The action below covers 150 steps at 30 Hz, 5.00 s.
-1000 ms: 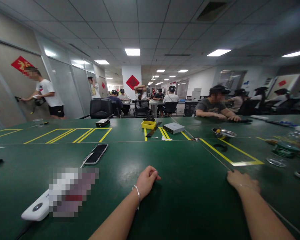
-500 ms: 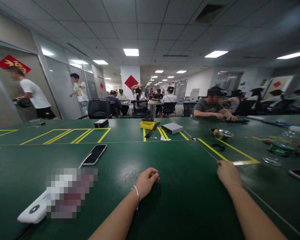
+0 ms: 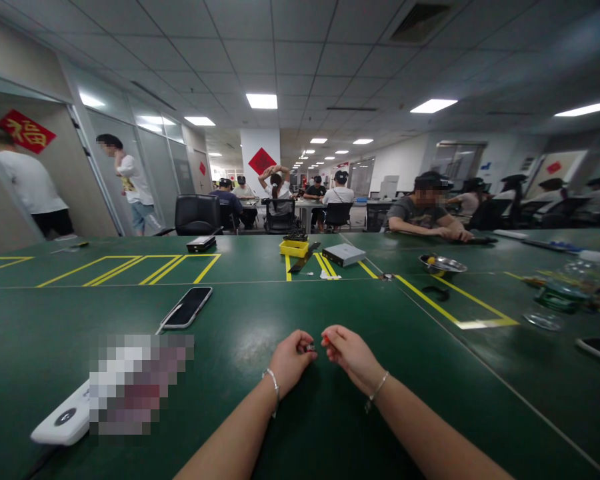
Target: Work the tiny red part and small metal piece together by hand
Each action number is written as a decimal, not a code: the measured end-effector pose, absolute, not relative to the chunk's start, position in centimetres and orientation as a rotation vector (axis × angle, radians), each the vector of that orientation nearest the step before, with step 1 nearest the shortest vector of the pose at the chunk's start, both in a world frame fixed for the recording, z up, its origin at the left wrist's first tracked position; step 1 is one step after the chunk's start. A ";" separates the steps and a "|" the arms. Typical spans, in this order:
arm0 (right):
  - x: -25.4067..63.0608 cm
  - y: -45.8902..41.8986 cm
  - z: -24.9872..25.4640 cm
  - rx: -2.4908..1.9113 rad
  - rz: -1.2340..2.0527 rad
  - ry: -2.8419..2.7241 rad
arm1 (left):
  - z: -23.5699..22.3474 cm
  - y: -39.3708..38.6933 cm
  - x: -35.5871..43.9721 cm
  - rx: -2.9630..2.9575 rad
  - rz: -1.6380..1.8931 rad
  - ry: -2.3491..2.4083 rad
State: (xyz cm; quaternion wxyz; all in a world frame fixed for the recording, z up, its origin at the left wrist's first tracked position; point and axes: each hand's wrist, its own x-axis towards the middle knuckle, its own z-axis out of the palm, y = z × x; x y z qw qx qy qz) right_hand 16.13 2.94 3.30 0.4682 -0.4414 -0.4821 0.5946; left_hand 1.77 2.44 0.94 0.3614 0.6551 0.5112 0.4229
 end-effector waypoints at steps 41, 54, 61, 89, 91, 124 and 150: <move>15.2 3.1 1.6 -0.921 1.575 -1.087 | 1.0 2.3 1.2 1.728 1.201 1.351; 15.1 3.2 1.9 -0.951 1.596 -1.032 | 0.9 2.3 1.4 1.854 1.233 1.401; 15.2 3.3 1.8 -0.955 1.625 -1.048 | 1.2 2.1 1.7 1.775 1.248 1.427; 14.1 2.6 1.0 -1.191 1.112 -1.439 | 1.6 1.8 1.6 1.995 1.232 1.610; 14.1 2.4 1.2 -1.188 1.166 -1.419 | 1.6 1.7 1.5 2.004 1.232 1.604; 15.4 2.5 2.4 -0.907 1.695 -1.150 | 1.5 1.7 1.4 2.143 1.188 1.365; 15.4 2.5 2.2 -0.917 1.679 -1.192 | 2.7 0.9 1.5 2.229 1.126 1.457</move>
